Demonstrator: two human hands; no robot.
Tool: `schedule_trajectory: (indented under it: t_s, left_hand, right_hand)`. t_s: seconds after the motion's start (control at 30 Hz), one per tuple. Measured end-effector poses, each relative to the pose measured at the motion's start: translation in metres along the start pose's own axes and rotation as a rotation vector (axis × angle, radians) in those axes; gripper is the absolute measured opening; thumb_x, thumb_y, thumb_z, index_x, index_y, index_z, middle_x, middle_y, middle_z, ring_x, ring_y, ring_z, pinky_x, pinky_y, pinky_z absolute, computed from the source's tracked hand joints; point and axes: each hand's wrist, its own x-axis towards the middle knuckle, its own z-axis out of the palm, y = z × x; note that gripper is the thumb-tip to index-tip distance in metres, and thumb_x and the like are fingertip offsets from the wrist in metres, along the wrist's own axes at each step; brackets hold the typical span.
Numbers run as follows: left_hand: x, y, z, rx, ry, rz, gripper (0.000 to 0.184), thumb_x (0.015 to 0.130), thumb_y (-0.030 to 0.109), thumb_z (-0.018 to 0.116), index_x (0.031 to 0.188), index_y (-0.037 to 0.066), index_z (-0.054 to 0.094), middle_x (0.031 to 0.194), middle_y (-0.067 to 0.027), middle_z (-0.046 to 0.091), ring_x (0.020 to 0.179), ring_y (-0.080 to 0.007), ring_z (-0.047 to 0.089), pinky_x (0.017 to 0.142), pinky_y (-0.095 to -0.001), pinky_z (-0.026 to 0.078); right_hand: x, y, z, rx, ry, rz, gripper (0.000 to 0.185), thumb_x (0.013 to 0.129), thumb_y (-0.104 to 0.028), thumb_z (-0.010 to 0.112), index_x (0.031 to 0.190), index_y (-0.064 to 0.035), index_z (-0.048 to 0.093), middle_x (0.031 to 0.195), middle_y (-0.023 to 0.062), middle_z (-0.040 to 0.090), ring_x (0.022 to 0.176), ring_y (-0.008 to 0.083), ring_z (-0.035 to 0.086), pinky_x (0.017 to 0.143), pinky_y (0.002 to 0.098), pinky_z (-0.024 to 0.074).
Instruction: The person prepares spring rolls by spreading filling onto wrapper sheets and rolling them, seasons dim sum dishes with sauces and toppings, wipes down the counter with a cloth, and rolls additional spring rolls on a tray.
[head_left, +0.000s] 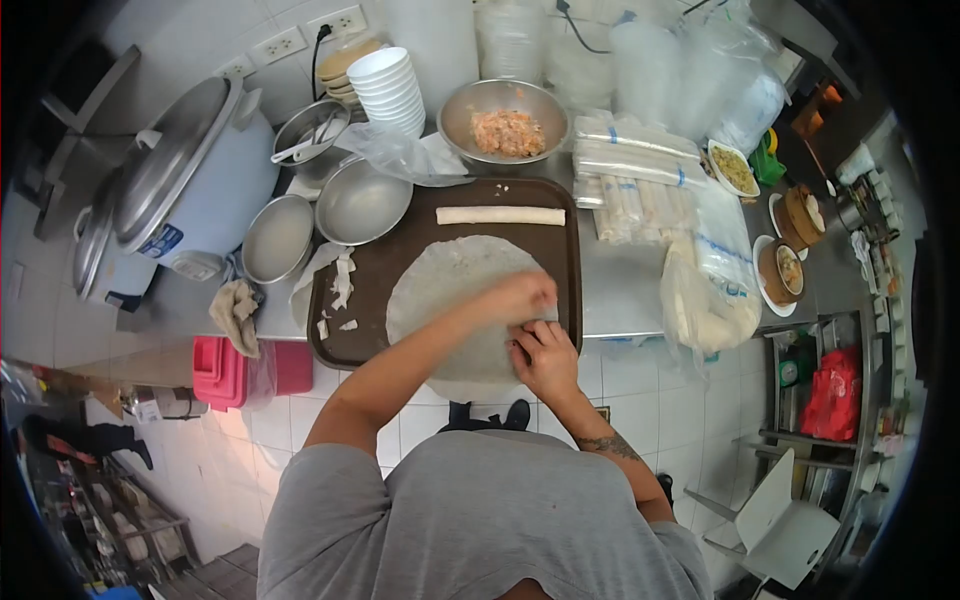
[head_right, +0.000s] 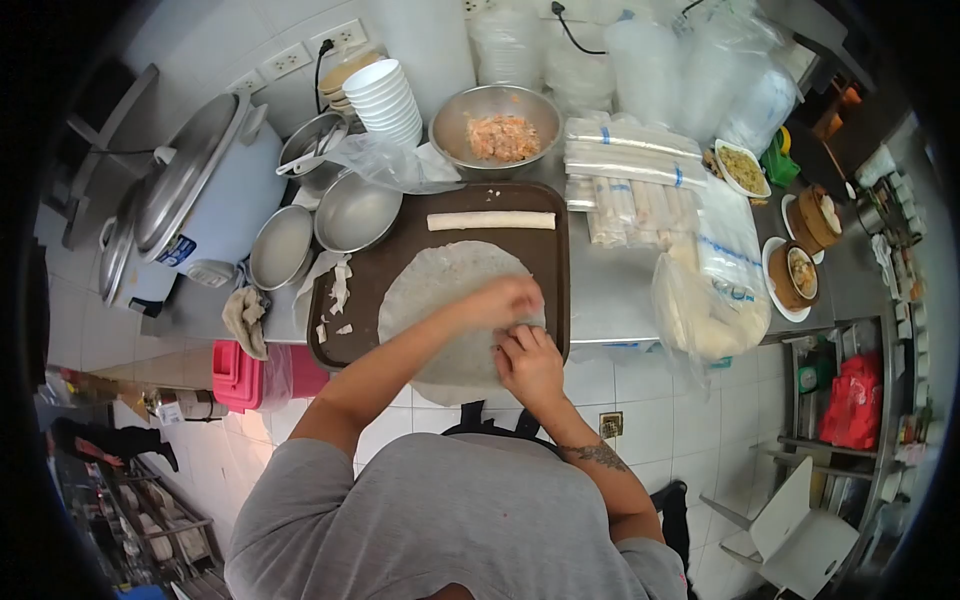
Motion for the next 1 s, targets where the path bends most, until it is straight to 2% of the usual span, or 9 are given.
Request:
schedule_trajectory:
  t_s: [0.03,0.13,0.23,0.37,0.5,0.6,0.73,0.83,1.0]
  left_hand:
    - [-0.003,0.009,0.007,-0.072,-0.165,0.025,0.011,0.075,-0.005,0.058,0.082,0.002,0.063,0.089,-0.0163,0.060,0.092,-0.0368,0.057,0.080,-0.0441,0.046]
    - [0.006,-0.038,0.002,0.233,0.387,0.024,0.014,0.075,-0.005,0.058,0.085,0.003,0.062,0.088,-0.0158,0.058,0.092,-0.0369,0.057,0.080,-0.0449,0.046]
    - [-0.016,-0.038,-0.020,0.490,0.678,-0.353,0.017,0.076,-0.004,0.059,0.089,0.006,0.061,0.088,-0.0153,0.057,0.092,-0.0378,0.056,0.081,-0.0450,0.046]
    - [-0.049,-0.018,-0.010,0.412,0.446,-0.167,0.026,0.077,-0.003,0.058,0.100,0.008,0.062,0.101,-0.0134,0.056,0.096,-0.0357,0.054,0.085,-0.0452,0.045]
    - [-0.097,-0.023,-0.033,0.800,0.559,-0.451,0.024,0.081,0.006,0.055,0.104,0.001,0.061,0.104,-0.0127,0.054,0.099,-0.0328,0.052,0.085,-0.0438,0.043]
    - [-0.140,0.002,-0.023,0.968,0.412,-0.340,0.023,0.081,0.009,0.055,0.101,-0.001,0.062,0.105,-0.0124,0.054,0.100,-0.0314,0.052,0.086,-0.0417,0.043]
    - [-0.154,0.018,-0.033,0.950,0.172,-0.473,0.024,0.082,0.010,0.055,0.100,0.001,0.066,0.107,-0.0129,0.055,0.103,-0.0313,0.053,0.086,-0.0419,0.043]
    - [-0.168,0.045,-0.075,0.497,0.021,-0.443,0.023,0.081,0.010,0.061,0.102,0.004,0.067,0.114,-0.0140,0.054,0.109,-0.0319,0.052,0.089,-0.0433,0.044]
    - [-0.269,-0.022,-0.187,0.958,0.571,-0.653,0.022,0.071,0.011,0.071,0.091,0.007,0.065,0.091,-0.0146,0.059,0.090,-0.0343,0.060,0.073,-0.0468,0.049]
  right_hand:
    - [-0.001,-0.001,0.001,-0.005,0.005,-0.001,0.023,0.075,-0.013,0.072,0.098,-0.0083,0.071,0.090,0.0048,0.059,0.085,0.0253,0.057,0.075,0.0375,0.0487]
    - [-0.002,-0.005,0.001,0.000,-0.014,0.024,0.023,0.075,-0.013,0.073,0.097,-0.0083,0.071,0.090,0.0052,0.060,0.085,0.0251,0.057,0.074,0.0372,0.0491]
    - [-0.001,-0.004,0.001,-0.011,0.027,0.016,0.022,0.074,-0.013,0.073,0.096,-0.0083,0.072,0.090,0.0054,0.060,0.085,0.0249,0.058,0.075,0.0366,0.0492]
    - [-0.004,0.000,0.006,0.004,0.028,0.011,0.022,0.074,-0.013,0.073,0.096,-0.0086,0.073,0.090,0.0055,0.060,0.085,0.0250,0.058,0.074,0.0370,0.0491]
    - [-0.002,0.001,0.005,0.028,0.055,0.022,0.022,0.073,-0.010,0.072,0.095,-0.0090,0.073,0.090,0.0059,0.061,0.084,0.0261,0.058,0.073,0.0373,0.0493]
    - [-0.003,0.003,0.009,0.042,0.068,0.045,0.020,0.074,-0.010,0.072,0.093,-0.0100,0.073,0.090,0.0059,0.062,0.084,0.0263,0.059,0.074,0.0374,0.0500]
    - [0.001,0.004,0.010,0.016,0.072,0.076,0.017,0.075,-0.010,0.070,0.092,-0.0127,0.073,0.090,0.0061,0.063,0.085,0.0267,0.059,0.073,0.0374,0.0507]
    - [0.005,0.003,0.009,0.012,0.051,0.099,0.016,0.076,-0.010,0.070,0.091,-0.0129,0.074,0.089,0.0060,0.063,0.084,0.0269,0.059,0.073,0.0373,0.0508]
    - [0.010,-0.004,0.000,0.067,-0.016,0.126,0.017,0.076,-0.011,0.071,0.093,-0.0123,0.074,0.087,0.0066,0.062,0.084,0.0274,0.058,0.075,0.0363,0.0485]
